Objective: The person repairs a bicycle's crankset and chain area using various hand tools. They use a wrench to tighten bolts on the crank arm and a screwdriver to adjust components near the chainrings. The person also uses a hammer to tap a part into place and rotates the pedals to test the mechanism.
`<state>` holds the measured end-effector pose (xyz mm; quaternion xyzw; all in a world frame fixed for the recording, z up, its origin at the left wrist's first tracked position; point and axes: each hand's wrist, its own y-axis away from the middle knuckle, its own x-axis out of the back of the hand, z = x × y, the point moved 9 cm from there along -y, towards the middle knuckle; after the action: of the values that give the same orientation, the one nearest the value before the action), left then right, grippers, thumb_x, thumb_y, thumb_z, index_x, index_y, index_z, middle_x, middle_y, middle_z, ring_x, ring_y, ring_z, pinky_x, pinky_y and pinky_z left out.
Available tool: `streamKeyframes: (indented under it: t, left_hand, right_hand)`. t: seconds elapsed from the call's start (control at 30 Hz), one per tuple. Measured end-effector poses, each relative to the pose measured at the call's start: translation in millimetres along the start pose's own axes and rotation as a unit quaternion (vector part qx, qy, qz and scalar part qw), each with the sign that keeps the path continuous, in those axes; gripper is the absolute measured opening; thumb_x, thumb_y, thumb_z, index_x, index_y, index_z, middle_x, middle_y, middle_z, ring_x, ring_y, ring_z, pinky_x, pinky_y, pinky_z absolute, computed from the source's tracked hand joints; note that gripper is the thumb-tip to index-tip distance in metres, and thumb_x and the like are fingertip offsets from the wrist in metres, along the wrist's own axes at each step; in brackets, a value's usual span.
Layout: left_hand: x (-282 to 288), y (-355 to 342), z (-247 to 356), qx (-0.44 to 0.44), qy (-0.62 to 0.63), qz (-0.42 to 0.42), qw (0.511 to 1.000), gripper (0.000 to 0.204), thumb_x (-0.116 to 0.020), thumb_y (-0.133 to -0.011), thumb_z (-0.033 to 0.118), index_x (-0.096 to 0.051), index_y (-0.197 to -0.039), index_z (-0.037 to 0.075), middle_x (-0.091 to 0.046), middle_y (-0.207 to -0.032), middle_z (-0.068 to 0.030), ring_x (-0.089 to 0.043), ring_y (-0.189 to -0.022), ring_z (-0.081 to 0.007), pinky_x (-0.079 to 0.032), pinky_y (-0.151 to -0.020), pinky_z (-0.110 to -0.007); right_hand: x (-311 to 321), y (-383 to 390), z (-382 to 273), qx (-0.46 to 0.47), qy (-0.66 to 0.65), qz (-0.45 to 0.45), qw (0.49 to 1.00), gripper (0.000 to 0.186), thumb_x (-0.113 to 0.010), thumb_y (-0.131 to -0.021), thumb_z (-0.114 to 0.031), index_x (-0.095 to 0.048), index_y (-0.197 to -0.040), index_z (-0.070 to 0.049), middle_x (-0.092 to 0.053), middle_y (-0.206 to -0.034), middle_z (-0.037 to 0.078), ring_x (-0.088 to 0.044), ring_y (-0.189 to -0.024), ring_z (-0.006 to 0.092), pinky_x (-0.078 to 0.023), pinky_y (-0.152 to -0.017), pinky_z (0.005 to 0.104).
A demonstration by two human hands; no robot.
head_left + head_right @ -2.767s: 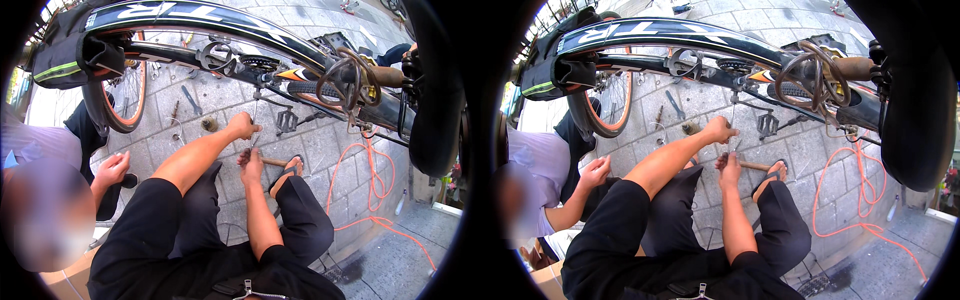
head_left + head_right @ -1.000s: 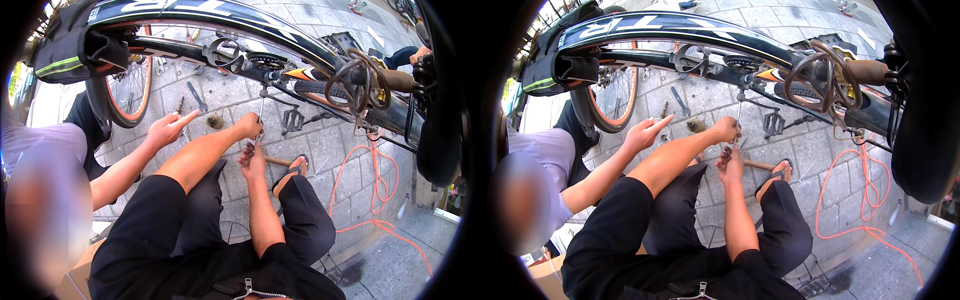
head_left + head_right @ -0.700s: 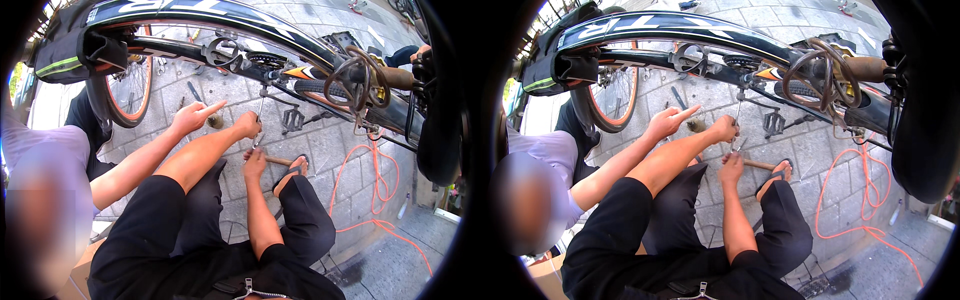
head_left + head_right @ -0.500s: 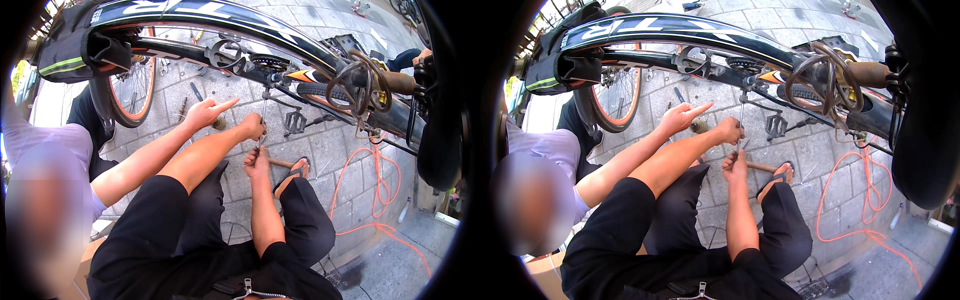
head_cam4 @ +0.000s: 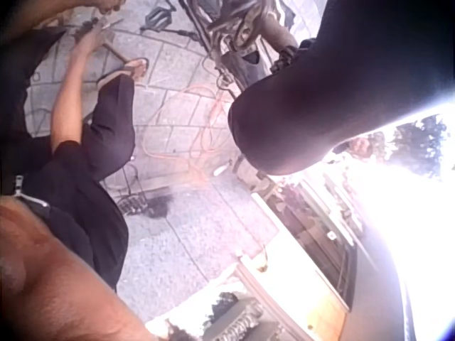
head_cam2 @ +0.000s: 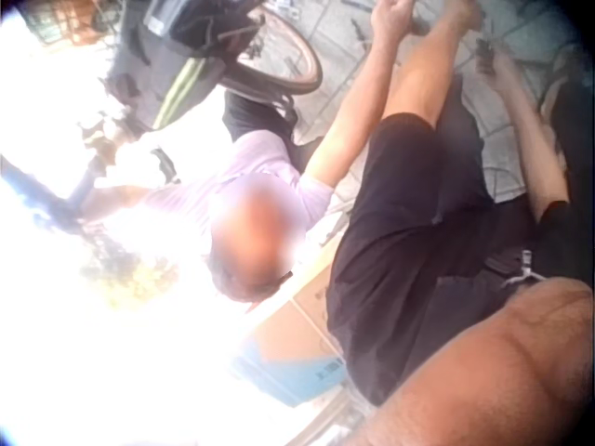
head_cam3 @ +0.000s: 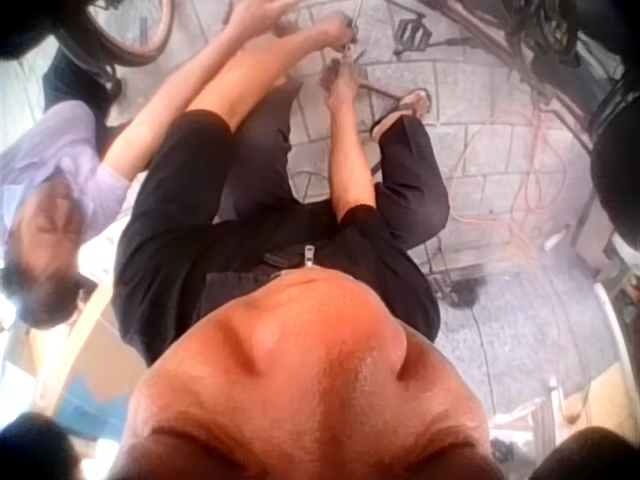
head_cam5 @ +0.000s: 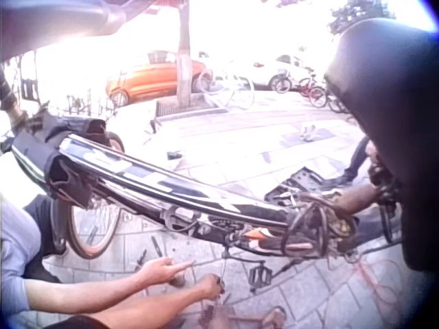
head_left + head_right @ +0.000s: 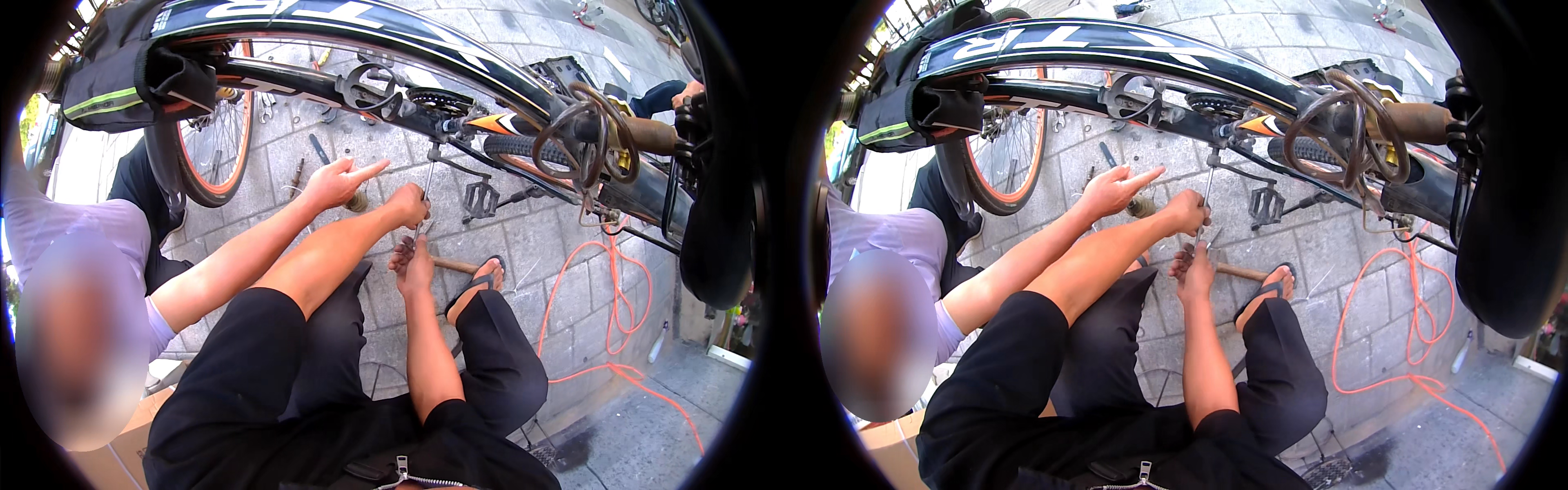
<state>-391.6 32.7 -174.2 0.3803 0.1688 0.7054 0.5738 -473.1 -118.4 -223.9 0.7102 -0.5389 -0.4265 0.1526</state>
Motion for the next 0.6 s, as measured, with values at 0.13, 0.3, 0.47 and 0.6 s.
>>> streamKeyframes:
  t: [0.13,0.3,0.47,0.6]
  left_hand:
    - [1.4,-6.3,-1.8,-0.032,-0.043,0.013,0.998,0.027,-0.061,-0.099,0.017,-0.075,-0.095,-0.005,-0.077,-0.085,-0.0131,-0.074,-0.065,-0.0214,-0.061,-0.06,-0.036]
    - [1.3,-6.2,-6.3,-0.017,-0.015,0.011,1.0,0.027,-0.064,-0.096,0.024,-0.076,-0.095,-0.001,-0.076,-0.079,-0.0171,-0.076,-0.066,-0.0269,-0.061,-0.071,-0.038]
    - [-2.3,-8.4,-9.6,-0.016,0.014,-0.013,1.0,0.028,-0.065,-0.096,0.023,-0.076,-0.091,-0.002,-0.076,-0.077,-0.0156,-0.075,-0.061,-0.0258,-0.061,-0.062,-0.038]
    - [-7.7,4.9,3.7,-0.004,0.018,-0.027,0.999,0.028,-0.064,-0.097,0.02,-0.074,-0.092,-0.005,-0.077,-0.083,-0.0143,-0.075,-0.066,-0.0233,-0.064,-0.061,-0.037]
  right_hand:
    - [-13.4,34.1,-45.2,0.391,0.381,0.055,0.836,0.044,-0.054,-0.109,-0.039,-0.065,-0.121,0.002,-0.065,-0.092,0.01,-0.063,-0.073,0.0163,-0.053,-0.068,0.0331]
    - [-13.1,37.0,-44.2,0.448,0.427,0.087,0.781,0.04,-0.051,-0.11,-0.032,-0.063,-0.122,0.005,-0.066,-0.093,0.011,-0.066,-0.077,0.0203,-0.054,-0.07,0.0346]
    - [22.9,-20.8,22.9,-0.005,-0.17,0.092,0.981,0.037,-0.047,-0.111,-0.035,-0.061,-0.101,-0.002,-0.061,-0.082,0.009,-0.061,-0.068,0.0189,-0.053,-0.061,0.0354]
    - [19.1,-47.0,44.4,-0.131,-0.217,-0.054,0.966,0.037,-0.049,-0.11,-0.041,-0.057,-0.099,-0.006,-0.057,-0.078,0.007,-0.058,-0.063,0.0153,-0.05,-0.051,0.0351]
